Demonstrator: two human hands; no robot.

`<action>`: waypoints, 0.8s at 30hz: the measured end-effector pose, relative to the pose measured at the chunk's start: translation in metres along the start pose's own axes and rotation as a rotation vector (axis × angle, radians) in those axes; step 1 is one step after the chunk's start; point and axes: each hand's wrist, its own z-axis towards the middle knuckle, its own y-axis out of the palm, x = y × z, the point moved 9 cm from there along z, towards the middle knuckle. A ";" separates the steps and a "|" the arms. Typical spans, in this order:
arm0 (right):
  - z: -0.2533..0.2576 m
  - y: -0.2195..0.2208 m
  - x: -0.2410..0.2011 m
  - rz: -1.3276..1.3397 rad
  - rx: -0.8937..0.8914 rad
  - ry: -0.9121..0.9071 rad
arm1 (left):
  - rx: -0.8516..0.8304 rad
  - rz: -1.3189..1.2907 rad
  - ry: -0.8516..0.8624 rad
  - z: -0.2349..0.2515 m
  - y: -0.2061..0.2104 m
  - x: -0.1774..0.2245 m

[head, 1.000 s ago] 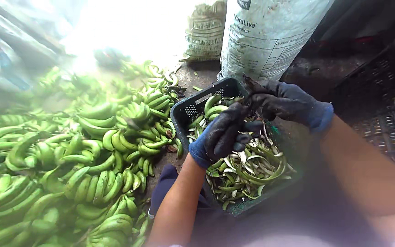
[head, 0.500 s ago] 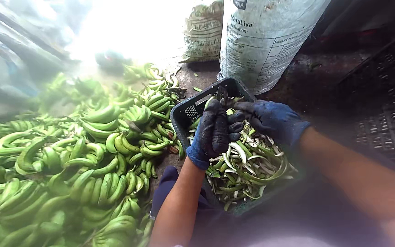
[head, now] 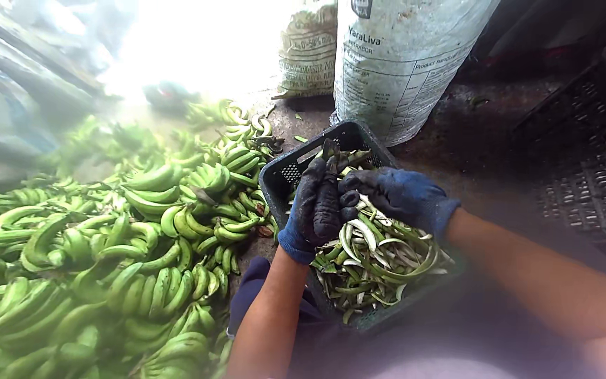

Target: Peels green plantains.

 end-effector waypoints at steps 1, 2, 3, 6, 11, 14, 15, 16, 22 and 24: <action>0.004 -0.002 0.004 -0.011 -0.016 0.038 | 0.015 0.015 -0.009 -0.001 -0.001 -0.002; 0.006 -0.003 0.010 -0.034 -0.012 0.070 | 0.029 0.035 -0.013 -0.003 0.000 -0.004; 0.006 -0.003 0.012 -0.049 0.001 0.077 | 0.022 0.058 -0.010 -0.003 0.001 -0.005; -0.003 0.006 0.003 -0.062 0.009 0.017 | -0.003 0.005 0.016 -0.001 0.003 -0.001; 0.007 0.003 0.014 -0.088 -0.009 0.141 | 0.018 -0.066 -0.038 0.002 0.003 -0.011; -0.005 0.008 -0.001 -0.075 0.036 0.029 | 0.031 -0.031 -0.008 0.000 -0.003 -0.008; -0.001 0.011 0.005 -0.067 0.025 0.040 | 0.037 -0.027 -0.015 0.000 -0.004 -0.009; 0.004 0.012 0.013 -0.063 0.009 0.083 | 0.027 -0.032 -0.040 0.000 -0.003 -0.012; -0.004 0.013 0.005 -0.038 0.019 0.014 | 0.061 0.025 -0.029 -0.005 -0.005 -0.007; 0.005 0.012 0.020 -0.056 -0.010 0.081 | 0.030 0.036 -0.049 -0.007 -0.004 -0.010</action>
